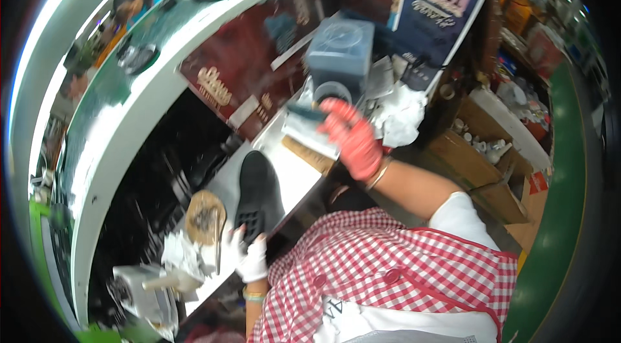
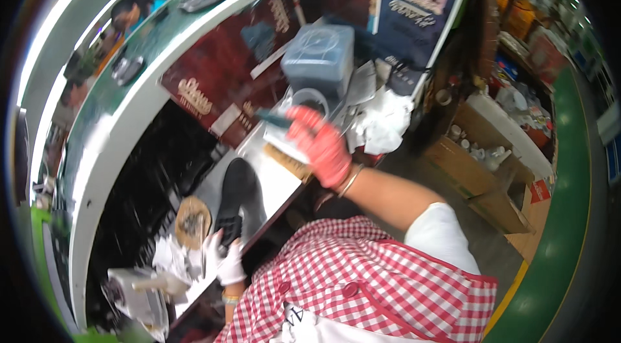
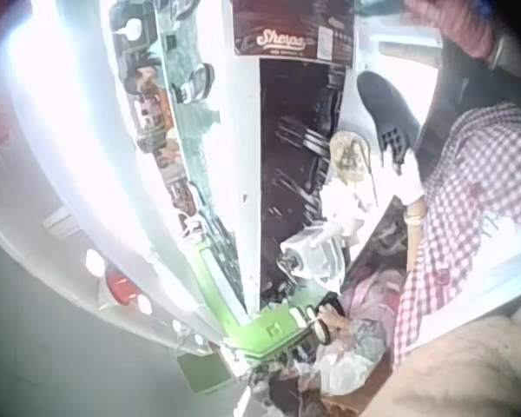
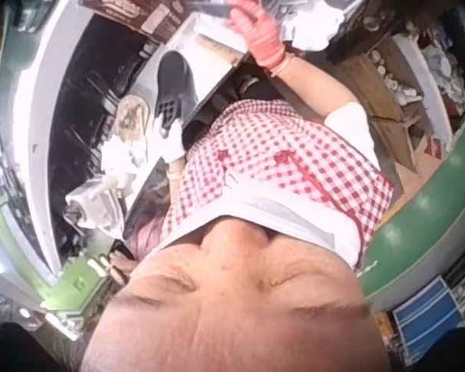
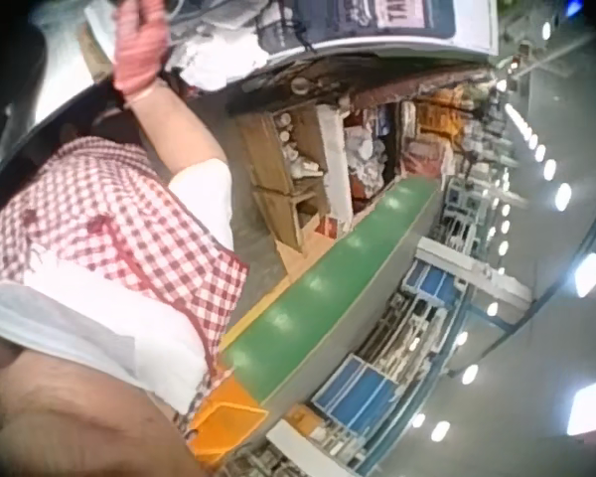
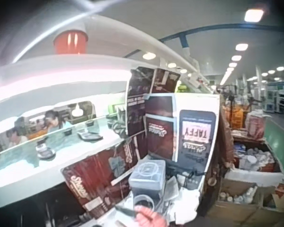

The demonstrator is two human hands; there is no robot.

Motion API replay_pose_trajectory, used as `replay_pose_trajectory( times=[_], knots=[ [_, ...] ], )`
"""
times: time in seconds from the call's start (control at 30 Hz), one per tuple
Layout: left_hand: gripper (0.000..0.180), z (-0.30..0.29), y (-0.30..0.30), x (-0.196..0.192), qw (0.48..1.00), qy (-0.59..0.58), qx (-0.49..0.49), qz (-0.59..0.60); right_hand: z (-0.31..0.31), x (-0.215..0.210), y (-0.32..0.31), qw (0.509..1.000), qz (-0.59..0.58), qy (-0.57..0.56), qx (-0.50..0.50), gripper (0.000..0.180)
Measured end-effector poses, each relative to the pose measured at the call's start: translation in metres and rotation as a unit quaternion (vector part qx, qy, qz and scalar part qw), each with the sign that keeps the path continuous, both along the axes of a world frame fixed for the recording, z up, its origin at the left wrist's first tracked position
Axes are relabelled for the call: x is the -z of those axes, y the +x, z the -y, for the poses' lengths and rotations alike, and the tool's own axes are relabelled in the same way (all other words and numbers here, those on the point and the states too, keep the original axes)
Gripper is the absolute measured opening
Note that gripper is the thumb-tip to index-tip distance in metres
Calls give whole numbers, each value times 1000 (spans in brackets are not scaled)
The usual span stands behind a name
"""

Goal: The person scrubs the soles of black slipper-style shoes using a blue sponge. They repeatedly dip the sponge into a small container of dark liquid and wipe the textured bottom of each shoe. After cleaning, the person places the shoes on a green conveyor belt. The task is performed in a repetitive cycle throughout the video.

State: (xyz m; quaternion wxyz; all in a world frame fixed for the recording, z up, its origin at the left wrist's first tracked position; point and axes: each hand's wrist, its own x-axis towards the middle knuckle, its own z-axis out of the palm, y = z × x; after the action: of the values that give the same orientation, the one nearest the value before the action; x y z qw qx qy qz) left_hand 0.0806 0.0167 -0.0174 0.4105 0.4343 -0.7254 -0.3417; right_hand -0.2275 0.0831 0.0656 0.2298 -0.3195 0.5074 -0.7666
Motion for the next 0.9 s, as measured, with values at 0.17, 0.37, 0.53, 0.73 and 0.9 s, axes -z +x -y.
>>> replay_pose_trajectory(
  times=[0.17, 0.37, 0.53, 0.73, 0.9],
  knots=[
    [72, -14, -16, 14, 880, 362, 24, -308, -10, -29, -61, 991, -43, 100, 72, 20],
    [53, 20, -26, 34, 633, 583, 143, -489, -2, -10, -90, 975, -121, 177, 60, 27],
    [46, 24, -59, 21, 592, 615, 116, -508, 10, 2, -98, 962, -158, 218, 41, 29],
    [50, 29, -70, 24, 594, 613, 189, -485, 9, -10, -97, 957, -111, 266, 24, 25],
    [43, 31, -77, 5, 623, 578, 217, -480, 10, -6, -99, 973, -77, 215, 36, 25]
  ],
)
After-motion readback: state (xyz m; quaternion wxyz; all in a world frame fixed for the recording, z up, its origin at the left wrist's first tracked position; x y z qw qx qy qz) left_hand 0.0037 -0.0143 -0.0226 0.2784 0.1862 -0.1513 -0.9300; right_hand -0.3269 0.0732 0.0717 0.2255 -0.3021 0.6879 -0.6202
